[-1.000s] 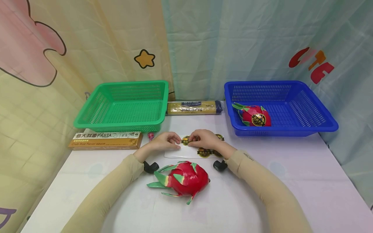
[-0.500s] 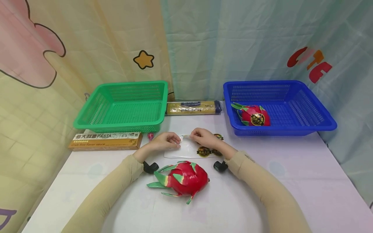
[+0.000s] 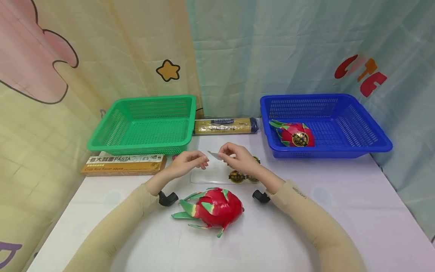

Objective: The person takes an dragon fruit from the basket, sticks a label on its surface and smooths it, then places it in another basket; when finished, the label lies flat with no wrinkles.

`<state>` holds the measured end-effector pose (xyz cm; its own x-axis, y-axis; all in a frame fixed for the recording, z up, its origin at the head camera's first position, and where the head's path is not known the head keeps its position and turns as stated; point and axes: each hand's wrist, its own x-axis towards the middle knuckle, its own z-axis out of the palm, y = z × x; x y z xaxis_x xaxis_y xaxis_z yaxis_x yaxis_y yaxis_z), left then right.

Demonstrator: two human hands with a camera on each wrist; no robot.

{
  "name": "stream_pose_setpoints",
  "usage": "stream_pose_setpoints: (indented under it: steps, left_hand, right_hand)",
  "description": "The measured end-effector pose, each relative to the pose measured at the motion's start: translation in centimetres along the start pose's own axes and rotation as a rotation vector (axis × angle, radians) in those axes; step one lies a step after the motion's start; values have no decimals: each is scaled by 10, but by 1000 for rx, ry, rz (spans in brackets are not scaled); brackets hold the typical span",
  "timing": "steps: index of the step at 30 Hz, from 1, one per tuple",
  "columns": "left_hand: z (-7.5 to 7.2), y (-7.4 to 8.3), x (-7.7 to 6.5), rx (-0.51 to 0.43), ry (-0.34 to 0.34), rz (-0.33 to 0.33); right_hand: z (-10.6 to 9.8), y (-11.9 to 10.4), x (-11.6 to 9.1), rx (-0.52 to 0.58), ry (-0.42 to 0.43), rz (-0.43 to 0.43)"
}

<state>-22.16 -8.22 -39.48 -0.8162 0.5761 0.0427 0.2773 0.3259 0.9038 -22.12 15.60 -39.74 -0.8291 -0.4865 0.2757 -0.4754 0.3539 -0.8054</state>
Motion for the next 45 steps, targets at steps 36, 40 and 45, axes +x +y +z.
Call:
stream_pose_setpoints:
  steps: [36,40,45]
  left_hand:
    - [85,70,-103,299,122,330]
    - [90,68,-105,331,164,295]
    - [95,62,-105,442,252,314]
  right_hand:
    - [2,-68,-126,183,-103,28]
    - [1,-60,-129,313,-173,118]
    - [2,-51,-130,327,-205,243]
